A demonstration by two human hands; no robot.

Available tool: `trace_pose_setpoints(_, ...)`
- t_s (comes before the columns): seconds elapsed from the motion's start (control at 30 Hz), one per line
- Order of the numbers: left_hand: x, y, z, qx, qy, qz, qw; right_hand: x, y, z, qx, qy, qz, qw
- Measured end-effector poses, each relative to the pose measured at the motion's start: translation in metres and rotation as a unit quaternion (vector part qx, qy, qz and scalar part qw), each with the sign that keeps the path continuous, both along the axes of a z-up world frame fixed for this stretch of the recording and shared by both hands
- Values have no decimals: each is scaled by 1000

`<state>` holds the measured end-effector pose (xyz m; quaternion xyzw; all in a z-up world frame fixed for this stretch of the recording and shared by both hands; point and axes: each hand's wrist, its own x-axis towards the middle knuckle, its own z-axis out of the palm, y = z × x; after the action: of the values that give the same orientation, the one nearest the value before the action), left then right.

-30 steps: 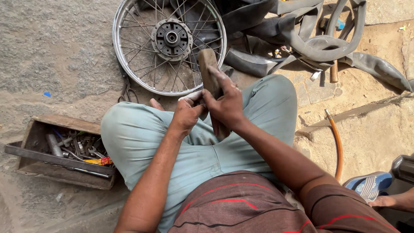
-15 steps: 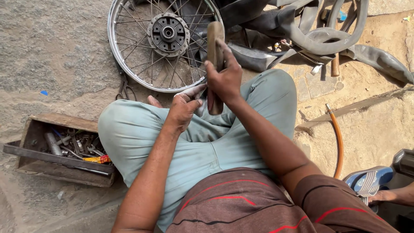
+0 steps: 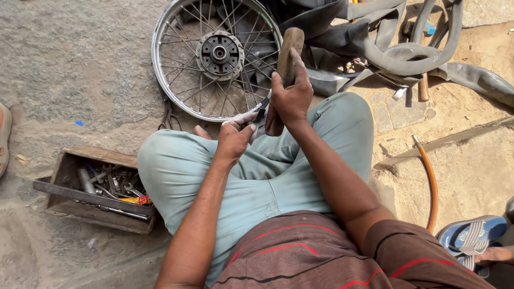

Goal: Repairing a puncture on a bicycle inner tube by cleaning the area and applying a patch.

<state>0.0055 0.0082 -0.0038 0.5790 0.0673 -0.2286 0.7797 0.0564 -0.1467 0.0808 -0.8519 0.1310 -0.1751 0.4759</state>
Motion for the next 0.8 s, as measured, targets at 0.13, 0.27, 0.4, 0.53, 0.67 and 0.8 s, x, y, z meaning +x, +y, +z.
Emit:
trace_pose_setpoints(0.13,2,-4,7,-75,44,26,996,-49,2,3,-59,-2,134,989)
trace_pose_setpoints(0.27,-7,-11,-11,-48,10,-17,999,-26,-7,-22,-68,-3,149,986)
trace_pose_setpoints(0.4,-1,-8,-18,12,42,-15,999,-1,-15,-14,-65,-56,21,996)
trace_pose_setpoints(0.53,3,-8,-14,-46,62,15,997,-44,-1,3,-65,26,143,987)
trace_pose_setpoints(0.67,-5,-11,-16,19,-7,-15,1000,-13,1,-24,-77,21,121,989)
trace_pose_setpoints(0.8,2,-1,-13,98,-5,28,995,-1,-5,-19,-99,-72,43,992)
